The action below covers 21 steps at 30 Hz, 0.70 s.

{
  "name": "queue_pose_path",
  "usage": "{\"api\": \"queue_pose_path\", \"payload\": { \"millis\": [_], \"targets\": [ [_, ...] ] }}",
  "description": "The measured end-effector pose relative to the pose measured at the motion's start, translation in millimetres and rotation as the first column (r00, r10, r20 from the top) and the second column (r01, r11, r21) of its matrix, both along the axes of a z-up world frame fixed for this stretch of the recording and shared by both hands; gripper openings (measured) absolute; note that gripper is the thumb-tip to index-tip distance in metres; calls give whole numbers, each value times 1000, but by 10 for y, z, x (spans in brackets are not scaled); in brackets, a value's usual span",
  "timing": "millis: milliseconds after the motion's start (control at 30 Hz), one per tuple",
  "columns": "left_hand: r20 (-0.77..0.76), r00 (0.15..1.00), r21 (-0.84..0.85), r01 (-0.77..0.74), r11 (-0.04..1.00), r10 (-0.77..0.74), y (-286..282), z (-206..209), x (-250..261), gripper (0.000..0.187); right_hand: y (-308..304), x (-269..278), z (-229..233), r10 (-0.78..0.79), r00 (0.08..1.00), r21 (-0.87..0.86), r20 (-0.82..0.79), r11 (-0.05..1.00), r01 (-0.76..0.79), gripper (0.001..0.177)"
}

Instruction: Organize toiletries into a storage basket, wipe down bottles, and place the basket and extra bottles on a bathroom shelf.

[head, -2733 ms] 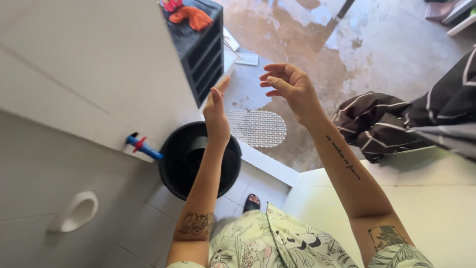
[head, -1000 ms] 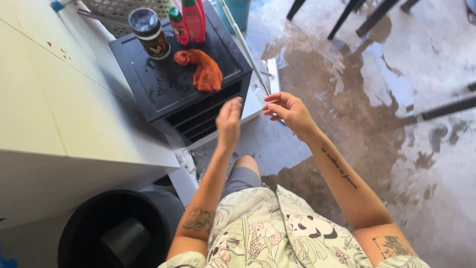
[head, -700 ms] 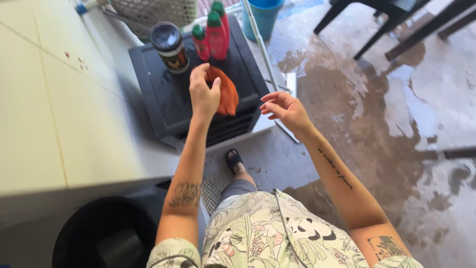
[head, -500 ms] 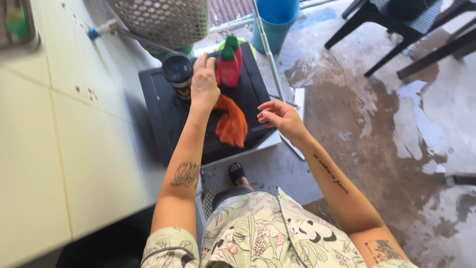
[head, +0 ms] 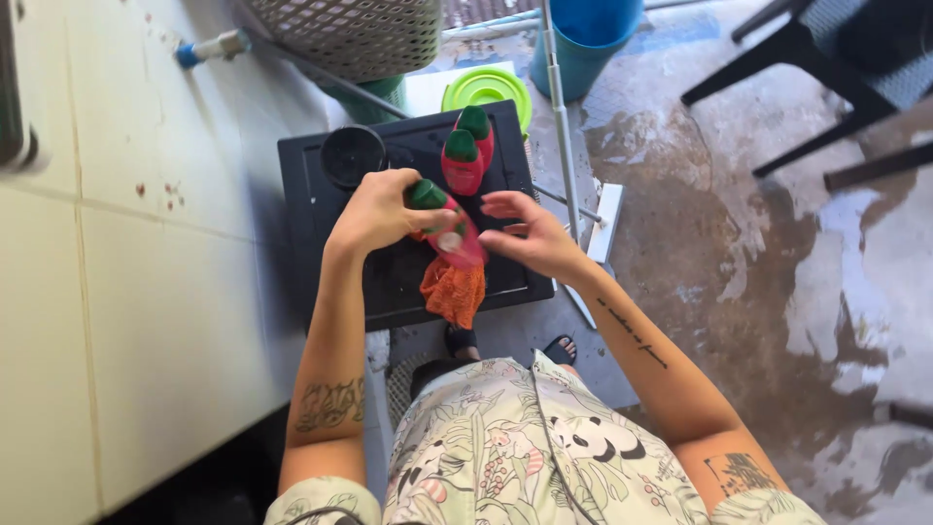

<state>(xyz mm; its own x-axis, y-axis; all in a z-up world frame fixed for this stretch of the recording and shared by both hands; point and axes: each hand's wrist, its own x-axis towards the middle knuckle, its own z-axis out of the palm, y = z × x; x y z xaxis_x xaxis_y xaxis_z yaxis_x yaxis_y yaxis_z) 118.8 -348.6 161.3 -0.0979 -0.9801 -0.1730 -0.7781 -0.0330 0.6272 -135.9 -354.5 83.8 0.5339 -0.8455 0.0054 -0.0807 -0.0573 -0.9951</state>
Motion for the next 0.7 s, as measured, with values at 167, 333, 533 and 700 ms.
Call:
{"api": "queue_pose_path", "payload": {
  "millis": [167,333,533,700],
  "targets": [
    [-399,913,-73,-128,989,89,146,-161,-505,41,-131,-290,-172,147,989,48,-3,988,-147,37],
    [-575,793,-155,-347,925,201,169,-396,-1062,34,-283,-900,164,-3,988,147,153,989,-20,35],
    [-674,719,-56,-277,959,169,124,-733,-1766,34,-252,-1626,-25,-73,945,256,318,967,-12,33],
    [-777,627,9,-70,998,50,-76,-1012,-2596,32,-137,-2357,-235,-261,868,294,422,945,141,34]
  ]
}}
